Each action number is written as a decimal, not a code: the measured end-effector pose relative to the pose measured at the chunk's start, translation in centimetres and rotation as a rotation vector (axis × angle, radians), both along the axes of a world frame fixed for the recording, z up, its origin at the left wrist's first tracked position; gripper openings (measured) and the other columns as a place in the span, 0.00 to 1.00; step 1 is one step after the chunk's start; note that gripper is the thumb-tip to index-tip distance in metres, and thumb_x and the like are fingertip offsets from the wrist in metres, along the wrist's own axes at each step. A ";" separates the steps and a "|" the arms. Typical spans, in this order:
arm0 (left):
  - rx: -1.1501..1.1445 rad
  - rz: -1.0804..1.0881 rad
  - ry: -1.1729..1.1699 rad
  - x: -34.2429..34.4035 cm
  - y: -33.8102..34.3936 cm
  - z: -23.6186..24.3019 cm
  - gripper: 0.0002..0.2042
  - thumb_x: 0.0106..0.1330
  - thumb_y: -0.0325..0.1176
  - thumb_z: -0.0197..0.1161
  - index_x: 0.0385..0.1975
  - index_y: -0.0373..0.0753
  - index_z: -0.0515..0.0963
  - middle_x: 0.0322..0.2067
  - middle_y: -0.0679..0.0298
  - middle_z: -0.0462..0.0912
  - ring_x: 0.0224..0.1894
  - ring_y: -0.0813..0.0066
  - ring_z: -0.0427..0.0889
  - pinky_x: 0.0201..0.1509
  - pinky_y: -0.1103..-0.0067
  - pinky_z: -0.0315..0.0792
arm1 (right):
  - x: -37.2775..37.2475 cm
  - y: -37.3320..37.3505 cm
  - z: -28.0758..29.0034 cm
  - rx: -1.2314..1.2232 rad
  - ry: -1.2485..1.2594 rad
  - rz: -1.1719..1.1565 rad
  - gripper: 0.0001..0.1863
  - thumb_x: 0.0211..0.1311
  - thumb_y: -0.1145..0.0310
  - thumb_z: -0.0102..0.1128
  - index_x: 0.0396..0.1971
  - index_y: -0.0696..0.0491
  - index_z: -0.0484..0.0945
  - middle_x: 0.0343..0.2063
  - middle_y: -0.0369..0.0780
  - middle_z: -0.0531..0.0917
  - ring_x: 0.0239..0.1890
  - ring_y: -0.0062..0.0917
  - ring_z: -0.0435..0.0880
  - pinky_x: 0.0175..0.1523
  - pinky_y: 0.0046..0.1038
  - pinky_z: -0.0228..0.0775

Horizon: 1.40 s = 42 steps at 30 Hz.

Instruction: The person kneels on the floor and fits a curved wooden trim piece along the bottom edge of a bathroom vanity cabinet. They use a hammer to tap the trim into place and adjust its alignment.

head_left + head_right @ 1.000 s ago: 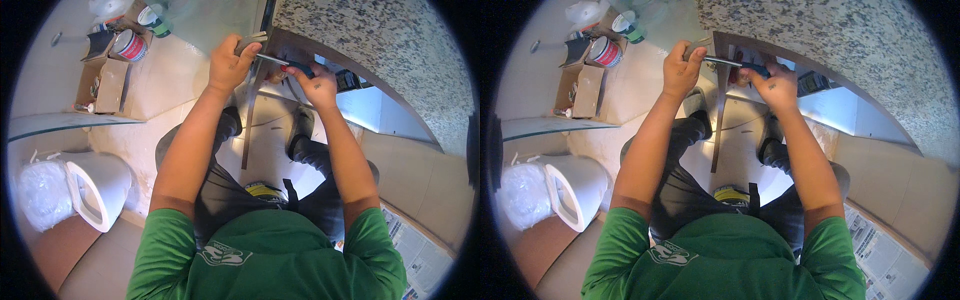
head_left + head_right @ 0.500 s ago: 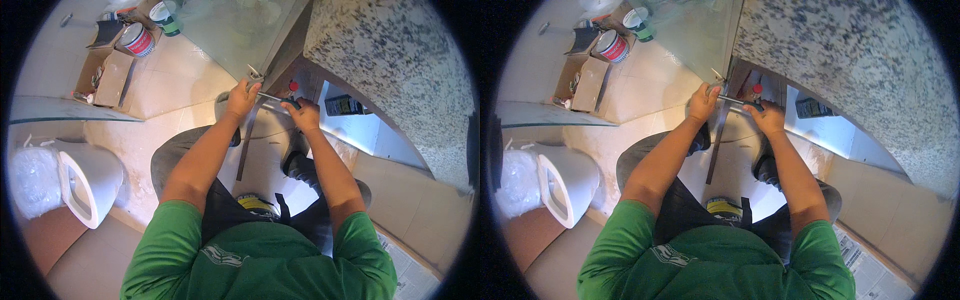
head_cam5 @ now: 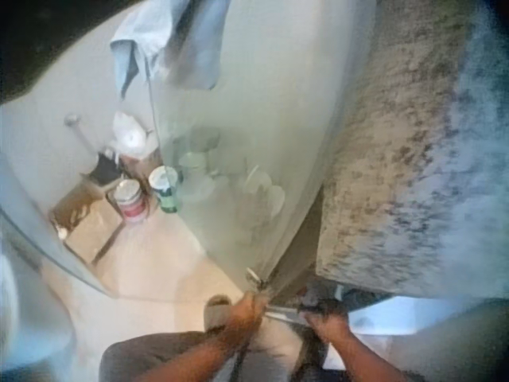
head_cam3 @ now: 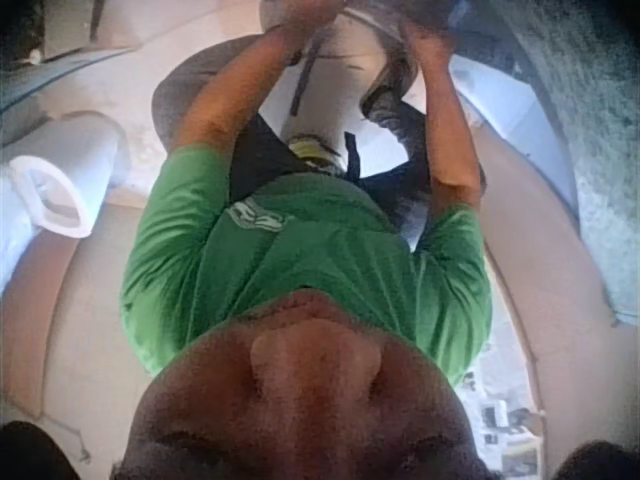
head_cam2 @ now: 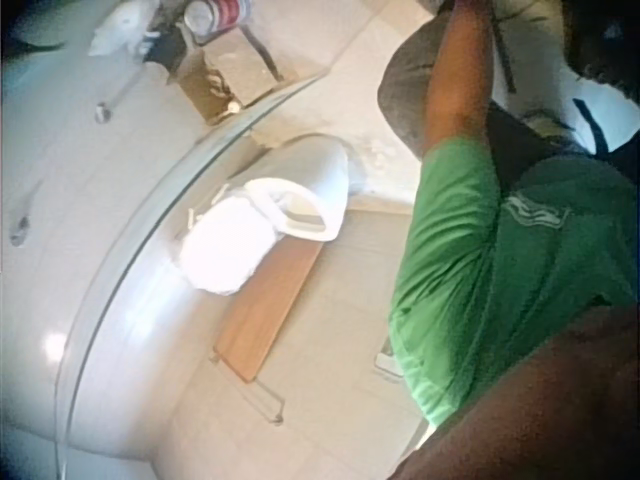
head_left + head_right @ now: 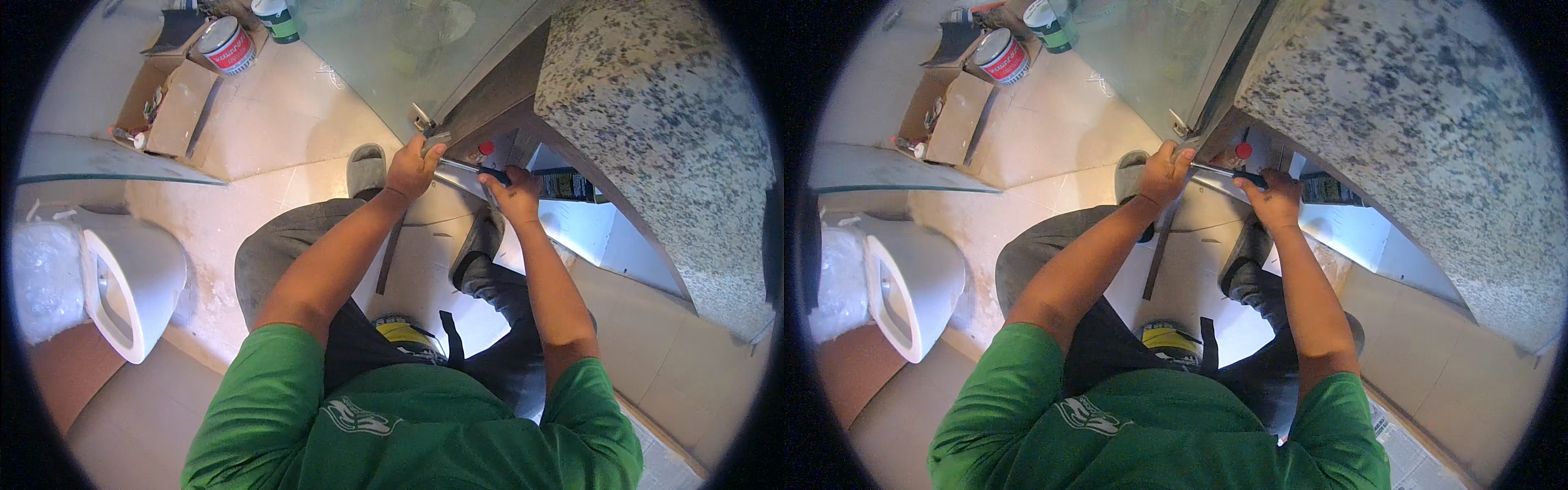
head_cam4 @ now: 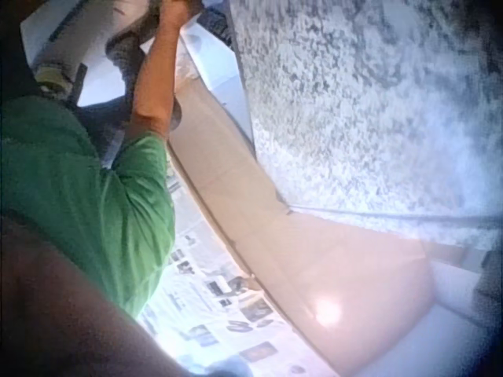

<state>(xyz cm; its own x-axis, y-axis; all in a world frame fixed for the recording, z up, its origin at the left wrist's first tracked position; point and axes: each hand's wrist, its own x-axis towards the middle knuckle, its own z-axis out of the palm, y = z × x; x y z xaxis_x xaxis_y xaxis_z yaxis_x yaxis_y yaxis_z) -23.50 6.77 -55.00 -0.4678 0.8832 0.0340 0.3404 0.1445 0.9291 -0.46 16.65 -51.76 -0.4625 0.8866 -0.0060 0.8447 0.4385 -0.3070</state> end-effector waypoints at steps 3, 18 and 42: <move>-0.046 0.035 -0.052 0.6 0.4 -3.6 0.26 0.73 0.57 0.55 0.45 0.33 0.75 0.36 0.38 0.83 0.44 0.36 0.83 0.47 0.57 0.75 | 0.1 0.3 -2.5 0.017 0.009 0.025 0.40 0.49 0.25 0.62 0.34 0.53 0.86 0.34 0.46 0.88 0.41 0.44 0.85 0.52 0.43 0.67; -0.186 0.265 -0.163 2.8 0.6 -14.9 0.29 0.75 0.59 0.51 0.41 0.32 0.76 0.31 0.39 0.82 0.40 0.38 0.84 0.44 0.59 0.75 | -0.7 1.1 -9.9 0.037 -0.322 0.100 0.45 0.53 0.19 0.49 0.37 0.52 0.85 0.35 0.48 0.87 0.43 0.44 0.85 0.49 0.44 0.69; -0.263 -0.373 0.562 -5.7 -1.5 -0.6 0.22 0.73 0.46 0.52 0.34 0.30 0.82 0.41 0.44 0.86 0.46 0.43 0.85 0.53 0.58 0.76 | -1.1 -8.0 -4.1 -0.452 -0.151 0.247 0.10 0.62 0.65 0.61 0.39 0.54 0.80 0.38 0.50 0.85 0.45 0.49 0.84 0.51 0.46 0.75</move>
